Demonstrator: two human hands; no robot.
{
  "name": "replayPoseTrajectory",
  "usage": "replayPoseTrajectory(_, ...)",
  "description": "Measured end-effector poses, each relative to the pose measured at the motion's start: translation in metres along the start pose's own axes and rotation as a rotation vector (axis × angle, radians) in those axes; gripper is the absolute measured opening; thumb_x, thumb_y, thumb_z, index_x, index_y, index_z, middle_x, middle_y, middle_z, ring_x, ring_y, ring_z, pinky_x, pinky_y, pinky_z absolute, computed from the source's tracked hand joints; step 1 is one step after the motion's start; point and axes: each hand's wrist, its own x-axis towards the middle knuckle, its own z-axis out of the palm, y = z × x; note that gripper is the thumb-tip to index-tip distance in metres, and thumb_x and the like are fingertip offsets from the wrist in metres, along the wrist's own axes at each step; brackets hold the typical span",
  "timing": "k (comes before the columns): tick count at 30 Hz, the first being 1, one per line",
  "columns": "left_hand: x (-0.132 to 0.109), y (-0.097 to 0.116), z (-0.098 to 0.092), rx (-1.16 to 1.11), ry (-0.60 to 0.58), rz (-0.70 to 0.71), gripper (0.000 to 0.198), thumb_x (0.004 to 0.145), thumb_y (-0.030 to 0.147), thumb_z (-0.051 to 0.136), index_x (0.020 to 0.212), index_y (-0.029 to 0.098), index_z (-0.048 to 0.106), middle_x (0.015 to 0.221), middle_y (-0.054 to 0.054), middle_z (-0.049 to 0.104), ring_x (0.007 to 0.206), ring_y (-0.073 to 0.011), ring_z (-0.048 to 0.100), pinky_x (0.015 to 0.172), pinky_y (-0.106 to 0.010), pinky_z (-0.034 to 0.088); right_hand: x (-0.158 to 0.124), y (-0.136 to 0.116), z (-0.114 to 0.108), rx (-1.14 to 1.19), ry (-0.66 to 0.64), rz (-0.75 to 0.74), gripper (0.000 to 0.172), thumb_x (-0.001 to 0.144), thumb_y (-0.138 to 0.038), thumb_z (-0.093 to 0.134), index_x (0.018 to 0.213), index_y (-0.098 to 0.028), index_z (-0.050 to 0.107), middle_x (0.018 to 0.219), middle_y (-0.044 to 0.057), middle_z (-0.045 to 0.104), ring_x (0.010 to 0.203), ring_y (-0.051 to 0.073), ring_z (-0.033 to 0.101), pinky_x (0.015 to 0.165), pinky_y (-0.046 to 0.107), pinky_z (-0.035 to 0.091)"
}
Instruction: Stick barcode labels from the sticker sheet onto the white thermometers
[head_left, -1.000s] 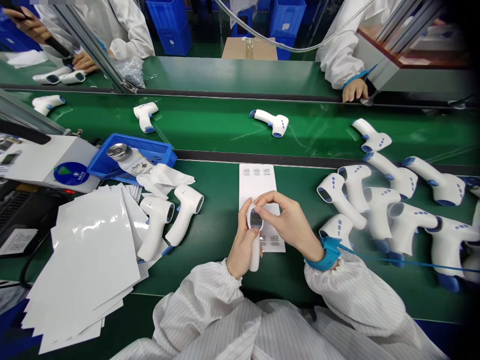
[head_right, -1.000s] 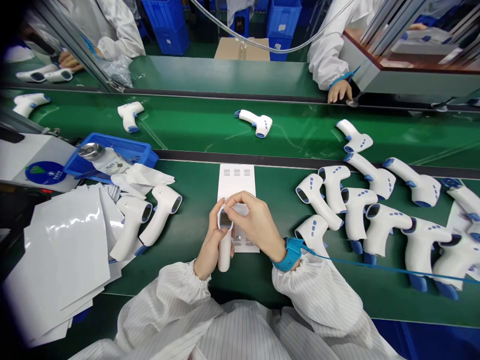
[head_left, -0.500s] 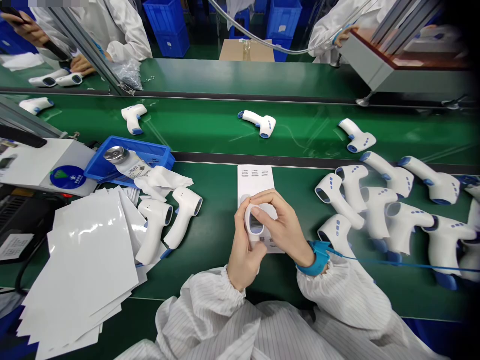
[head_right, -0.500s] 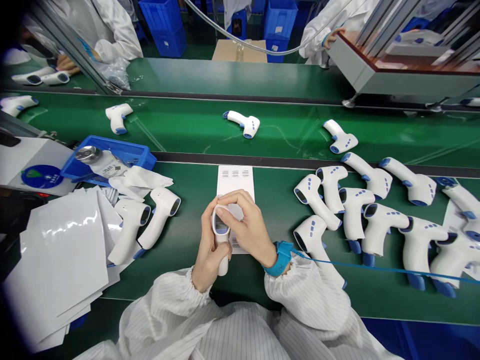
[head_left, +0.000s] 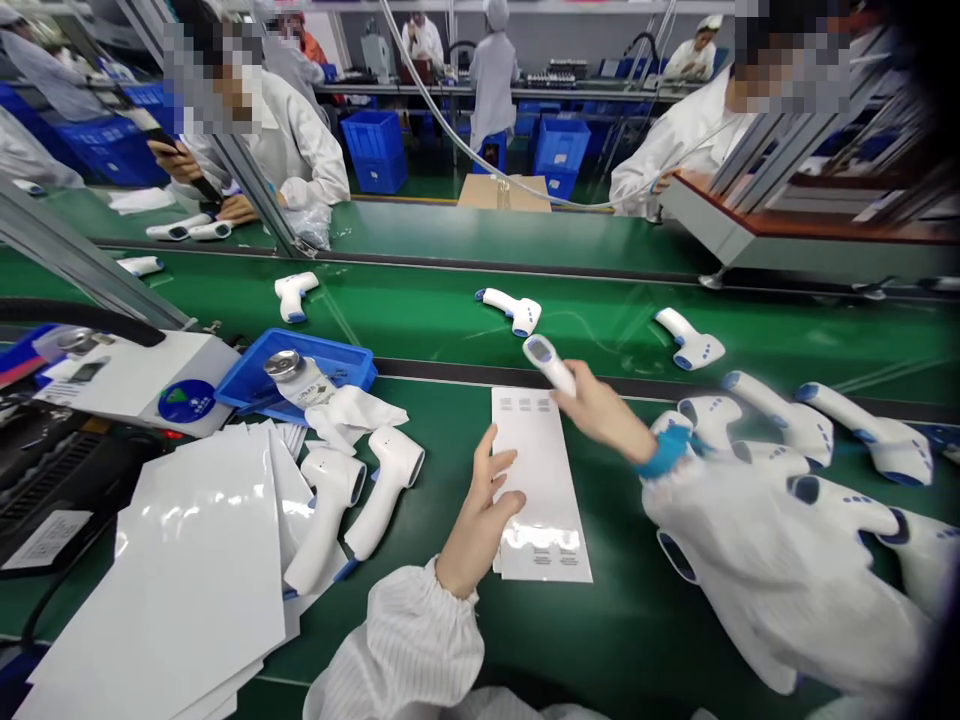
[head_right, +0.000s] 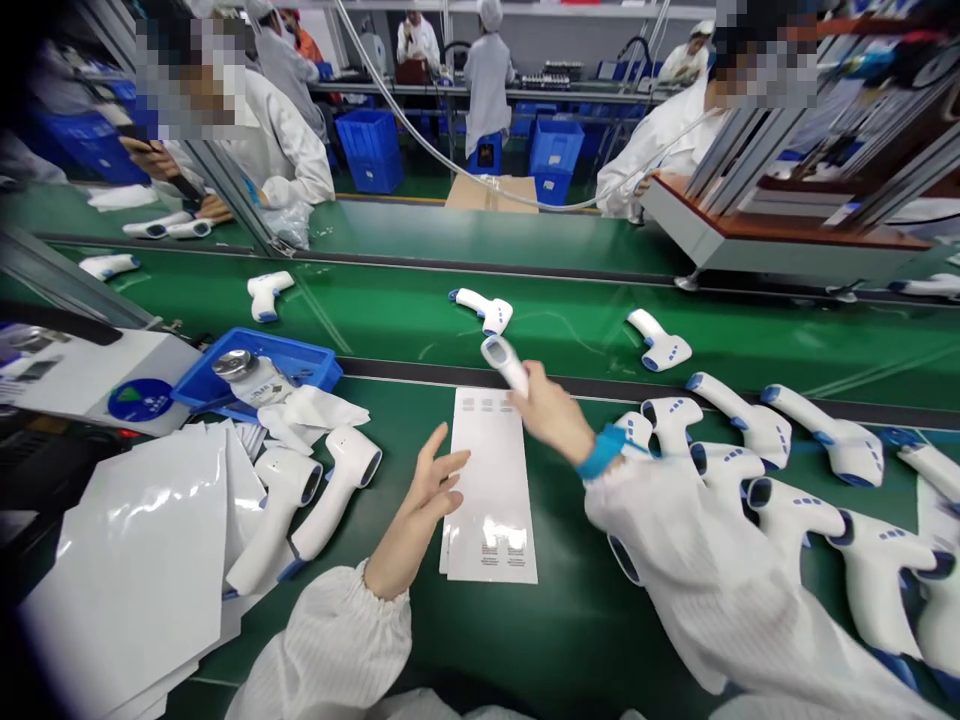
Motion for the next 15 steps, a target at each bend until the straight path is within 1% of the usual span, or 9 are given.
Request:
replayPoseTrajectory(1,-0.002,0.000,-0.002,0.012,-0.003,-0.029,0.065,0.087,0.024,0.050,0.148,0.032,0.028,0.139,-0.008,0.048,0.140,-0.0266,0.034,0.116,-0.047,0.020,0.024,0.002,-0.009,-0.056,0.074,0.030,0.043,0.089,-0.028,0.056,0.128,-0.014,0.045,0.116,0.020,0.064,0.103,0.034,0.063,0.083,0.045,0.048)
replayPoseTrajectory(3,-0.005,-0.001,-0.007,0.022,0.013,-0.061,0.050,0.090,0.029,0.049,0.139,0.030,0.043,0.131,-0.009,0.051,0.134,-0.0278,0.040,0.113,-0.046,0.026,0.066,0.000,-0.021,-0.130,0.191,0.083,0.047,0.087,-0.023,0.058,0.128,-0.006,0.044,0.136,0.031,0.047,0.128,0.043,0.043,0.097,0.054,0.038)
replayPoseTrajectory(4,-0.006,-0.002,-0.009,0.026,0.025,-0.068,0.045,0.090,0.031,0.049,0.134,0.029,0.047,0.129,-0.009,0.051,0.131,-0.0281,0.042,0.112,-0.046,0.028,0.084,-0.005,-0.023,-0.152,0.225,0.104,0.048,0.087,-0.023,0.059,0.128,-0.002,0.044,0.141,0.034,0.040,0.135,0.045,0.033,0.101,0.057,0.033)
replayPoseTrajectory(5,-0.006,-0.002,-0.010,0.026,0.034,-0.070,0.041,0.090,0.032,0.049,0.131,0.028,0.050,0.126,-0.009,0.051,0.129,-0.0280,0.044,0.110,-0.045,0.030,0.100,-0.012,-0.023,-0.163,0.241,0.120,0.049,0.087,-0.023,0.061,0.128,0.000,0.044,0.143,0.035,0.036,0.138,0.045,0.028,0.105,0.058,0.030)
replayPoseTrajectory(6,-0.006,-0.001,-0.011,0.026,0.041,-0.065,0.038,0.091,0.033,0.049,0.128,0.027,0.052,0.124,-0.009,0.052,0.127,-0.0277,0.046,0.109,-0.045,0.032,0.113,-0.020,-0.020,-0.163,0.240,0.135,0.050,0.088,-0.026,0.061,0.128,0.000,0.046,0.143,0.033,0.038,0.138,0.044,0.029,0.106,0.058,0.030)
replayPoseTrajectory(7,-0.005,-0.001,-0.011,0.027,0.046,-0.056,0.036,0.091,0.033,0.048,0.127,0.027,0.053,0.122,-0.009,0.053,0.125,-0.0272,0.047,0.108,-0.044,0.033,0.125,-0.030,-0.016,-0.153,0.225,0.148,0.049,0.090,-0.029,0.061,0.128,-0.003,0.048,0.141,0.028,0.043,0.135,0.040,0.036,0.106,0.057,0.032)
replayPoseTrajectory(10,-0.003,-0.001,-0.011,0.035,0.045,-0.033,0.032,0.091,0.032,0.049,0.122,0.026,0.056,0.115,-0.008,0.056,0.119,-0.0262,0.051,0.106,-0.044,0.035,0.147,-0.061,0.003,-0.090,0.157,0.162,0.042,0.092,-0.037,0.060,0.128,-0.015,0.054,0.133,0.013,0.055,0.119,0.028,0.055,0.099,0.051,0.046)
replayPoseTrajectory(13,0.000,-0.003,-0.014,-0.010,0.057,-0.018,0.031,0.091,0.033,0.052,0.120,0.023,0.057,0.108,-0.008,0.060,0.111,-0.0257,0.055,0.104,-0.044,0.038,0.153,-0.084,0.015,-0.013,0.075,0.104,0.037,0.094,-0.034,0.059,0.126,-0.017,0.056,0.129,0.010,0.058,0.110,0.024,0.060,0.092,0.047,0.052)
replayPoseTrajectory(15,0.003,-0.006,-0.022,-0.108,0.116,0.002,0.035,0.091,0.034,0.052,0.123,0.020,0.055,0.105,-0.009,0.062,0.107,-0.0253,0.057,0.102,-0.044,0.041,0.148,-0.093,0.017,0.045,-0.013,0.009,0.035,0.094,-0.033,0.059,0.124,-0.017,0.057,0.126,0.010,0.059,0.106,0.023,0.062,0.088,0.044,0.054)
